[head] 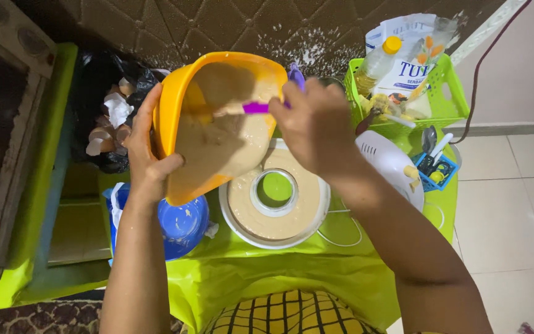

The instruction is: Pouring mixed cake batter from a bowl into a bundt cake pan.

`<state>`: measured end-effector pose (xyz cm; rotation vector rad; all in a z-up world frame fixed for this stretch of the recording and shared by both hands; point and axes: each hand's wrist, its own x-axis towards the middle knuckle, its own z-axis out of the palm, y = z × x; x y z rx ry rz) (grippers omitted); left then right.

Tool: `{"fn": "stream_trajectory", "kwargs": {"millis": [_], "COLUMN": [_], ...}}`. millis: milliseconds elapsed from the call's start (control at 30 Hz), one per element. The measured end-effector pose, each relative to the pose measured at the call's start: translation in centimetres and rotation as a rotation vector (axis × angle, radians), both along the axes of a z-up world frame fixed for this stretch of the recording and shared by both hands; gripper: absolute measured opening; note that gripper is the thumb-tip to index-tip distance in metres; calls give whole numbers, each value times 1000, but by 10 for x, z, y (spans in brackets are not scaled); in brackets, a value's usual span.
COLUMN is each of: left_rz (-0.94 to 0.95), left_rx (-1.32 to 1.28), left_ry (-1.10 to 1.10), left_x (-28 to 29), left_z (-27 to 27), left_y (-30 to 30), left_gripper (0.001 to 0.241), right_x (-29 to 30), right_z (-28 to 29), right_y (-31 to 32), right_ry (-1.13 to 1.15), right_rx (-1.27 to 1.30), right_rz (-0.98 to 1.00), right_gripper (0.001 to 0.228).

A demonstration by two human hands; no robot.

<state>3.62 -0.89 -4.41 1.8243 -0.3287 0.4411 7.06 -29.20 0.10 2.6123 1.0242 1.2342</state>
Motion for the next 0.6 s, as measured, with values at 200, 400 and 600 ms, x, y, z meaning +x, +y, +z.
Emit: {"fn": "stream_trajectory", "kwargs": {"millis": [200, 400, 600], "left_rz": [6, 6, 17], "left_rx": [53, 53, 67], "left_ry": [17, -8, 2], "left_x": [-5, 1, 0], "left_z": [18, 2, 5], "left_y": [-14, -10, -10], "left_gripper": [100, 107, 108], "right_x": [-24, -11, -4], "right_z": [44, -12, -18], "right_y": [15, 32, 16], "right_ry": [-102, -54, -62], "right_rx": [45, 35, 4], "right_rz": [-126, 67, 65], "right_gripper": [11, 8, 8]}}
